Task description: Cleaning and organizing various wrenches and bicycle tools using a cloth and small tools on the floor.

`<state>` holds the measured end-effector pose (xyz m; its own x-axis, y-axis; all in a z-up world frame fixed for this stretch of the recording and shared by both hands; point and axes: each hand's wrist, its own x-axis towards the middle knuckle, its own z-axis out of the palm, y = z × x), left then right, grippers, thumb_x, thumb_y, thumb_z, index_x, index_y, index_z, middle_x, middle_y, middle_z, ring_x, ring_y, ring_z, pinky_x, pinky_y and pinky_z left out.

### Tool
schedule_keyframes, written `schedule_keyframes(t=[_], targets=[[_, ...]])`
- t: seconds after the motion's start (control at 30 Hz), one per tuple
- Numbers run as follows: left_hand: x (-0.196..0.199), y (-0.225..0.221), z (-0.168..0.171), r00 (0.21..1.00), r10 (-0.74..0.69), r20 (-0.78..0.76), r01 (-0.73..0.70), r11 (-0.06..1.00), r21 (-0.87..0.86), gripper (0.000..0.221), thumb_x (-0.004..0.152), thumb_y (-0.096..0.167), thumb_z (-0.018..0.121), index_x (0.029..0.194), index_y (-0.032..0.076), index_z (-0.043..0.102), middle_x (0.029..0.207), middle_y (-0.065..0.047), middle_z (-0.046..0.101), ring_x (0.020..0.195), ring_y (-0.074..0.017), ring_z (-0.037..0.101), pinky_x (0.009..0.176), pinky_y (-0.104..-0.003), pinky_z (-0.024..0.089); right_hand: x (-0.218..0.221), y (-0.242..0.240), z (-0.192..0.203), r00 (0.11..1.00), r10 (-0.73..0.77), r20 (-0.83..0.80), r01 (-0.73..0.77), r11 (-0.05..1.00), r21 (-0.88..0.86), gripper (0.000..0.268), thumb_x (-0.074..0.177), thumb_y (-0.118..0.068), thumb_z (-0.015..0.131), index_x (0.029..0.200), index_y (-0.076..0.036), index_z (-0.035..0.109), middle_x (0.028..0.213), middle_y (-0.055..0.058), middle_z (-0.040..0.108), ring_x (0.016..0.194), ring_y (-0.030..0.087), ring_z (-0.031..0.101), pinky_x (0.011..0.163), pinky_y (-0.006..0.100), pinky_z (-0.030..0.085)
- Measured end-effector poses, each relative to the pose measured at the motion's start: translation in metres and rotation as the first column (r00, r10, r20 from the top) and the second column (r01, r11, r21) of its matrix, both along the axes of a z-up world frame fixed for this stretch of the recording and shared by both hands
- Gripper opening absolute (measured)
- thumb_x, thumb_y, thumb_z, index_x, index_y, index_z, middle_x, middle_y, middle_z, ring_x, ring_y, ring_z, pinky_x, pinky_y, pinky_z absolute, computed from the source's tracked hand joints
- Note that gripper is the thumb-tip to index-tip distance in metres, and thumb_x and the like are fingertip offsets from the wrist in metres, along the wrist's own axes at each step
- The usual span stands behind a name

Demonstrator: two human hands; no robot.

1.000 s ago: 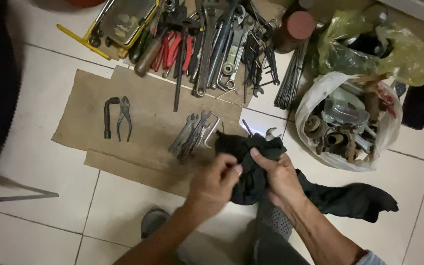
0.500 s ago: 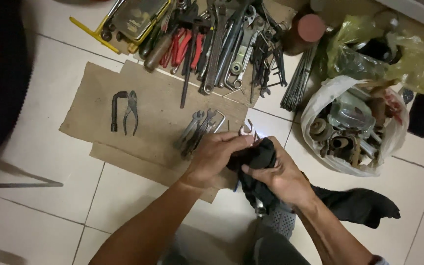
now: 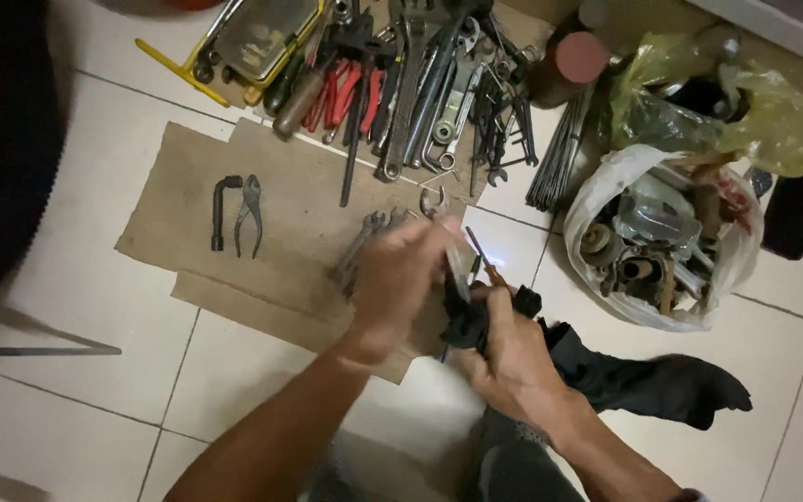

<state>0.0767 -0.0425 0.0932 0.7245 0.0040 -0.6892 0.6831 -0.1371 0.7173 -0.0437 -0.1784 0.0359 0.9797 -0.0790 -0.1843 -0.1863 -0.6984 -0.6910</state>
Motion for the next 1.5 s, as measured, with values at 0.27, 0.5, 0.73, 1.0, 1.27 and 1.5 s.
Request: schedule_keyframes(t=[0.27, 0.5, 0.73, 1.0, 1.27, 1.5], targets=[[-0.034, 0.000, 0.015, 0.986, -0.128, 0.104, 0.149, 0.960, -0.236, 0.038, 0.091, 0.039, 0.063, 0.105, 0.008, 0.081, 0.097, -0.011, 0.082, 0.096, -0.0174, 0.074, 0.090, -0.029, 0.055, 0.015, 0.021, 0.053, 0.982, -0.185, -0.042, 0.189, 0.937, 0.294, 0.028, 0.080, -0.013, 0.069, 0.104, -0.009, 0.054, 0.063, 0.019, 0.066, 0.062, 0.035, 0.073, 0.060, 0.047, 0.057], [-0.032, 0.012, 0.017, 0.981, -0.038, 0.192, 0.083, 0.968, -0.236, 0.040, 0.095, 0.044, 0.061, 0.096, 0.010, 0.081, 0.094, -0.009, 0.082, 0.093, -0.0183, 0.070, 0.092, -0.031, 0.053, 0.023, 0.023, 0.059, 0.991, -0.131, -0.025, 0.111, 0.712, 0.694, 0.028, 0.080, -0.001, 0.076, 0.105, -0.005, 0.066, 0.088, 0.016, 0.076, 0.088, 0.024, 0.071, 0.074, 0.043, 0.058], [-0.033, 0.022, 0.016, 0.981, 0.016, 0.194, 0.068, 0.906, -0.418, 0.036, 0.102, 0.039, 0.057, 0.096, 0.008, 0.076, 0.091, -0.012, 0.078, 0.090, -0.0194, 0.069, 0.082, -0.025, 0.051, 0.014, 0.031, 0.074, 0.951, -0.184, -0.250, 0.307, 0.441, 0.844, 0.033, 0.085, -0.004, 0.073, 0.117, 0.003, 0.069, 0.096, 0.021, 0.076, 0.085, 0.030, 0.072, 0.077, 0.049, 0.061], [-0.042, 0.018, 0.025, 0.902, -0.137, 0.410, 0.159, 0.987, -0.018, 0.035, 0.099, 0.040, 0.058, 0.081, 0.021, 0.081, 0.079, -0.003, 0.078, 0.077, -0.0159, 0.066, 0.072, -0.026, 0.052, 0.007, 0.043, 0.105, 0.995, -0.094, 0.022, 0.092, 0.992, 0.086, 0.044, 0.077, -0.012, 0.076, 0.116, -0.016, 0.056, 0.076, 0.019, 0.074, 0.076, 0.045, 0.074, 0.068, 0.050, 0.054], [-0.047, 0.031, 0.051, 0.954, 0.140, 0.266, -0.023, 0.916, -0.400, 0.030, 0.101, 0.028, 0.059, 0.098, 0.002, 0.074, 0.090, -0.019, 0.079, 0.081, -0.0208, 0.076, 0.071, -0.029, 0.061, -0.005, 0.021, 0.093, 0.980, -0.088, 0.179, -0.055, 0.743, 0.667, 0.055, 0.069, 0.002, 0.085, 0.120, -0.003, 0.066, 0.085, 0.010, 0.071, 0.080, 0.018, 0.064, 0.076, 0.036, 0.058], [-0.070, 0.029, 0.076, 0.907, 0.366, 0.208, -0.145, 0.735, -0.663, 0.035, 0.106, 0.037, 0.049, 0.117, 0.006, 0.062, 0.115, -0.018, 0.076, 0.101, -0.0267, 0.074, 0.090, -0.034, 0.055, -0.005, 0.014, 0.119, 0.922, -0.217, 0.320, -0.029, 0.787, 0.616, 0.050, 0.076, 0.003, 0.078, 0.124, -0.003, 0.065, 0.092, 0.012, 0.065, 0.088, 0.022, 0.060, 0.081, 0.038, 0.054]])
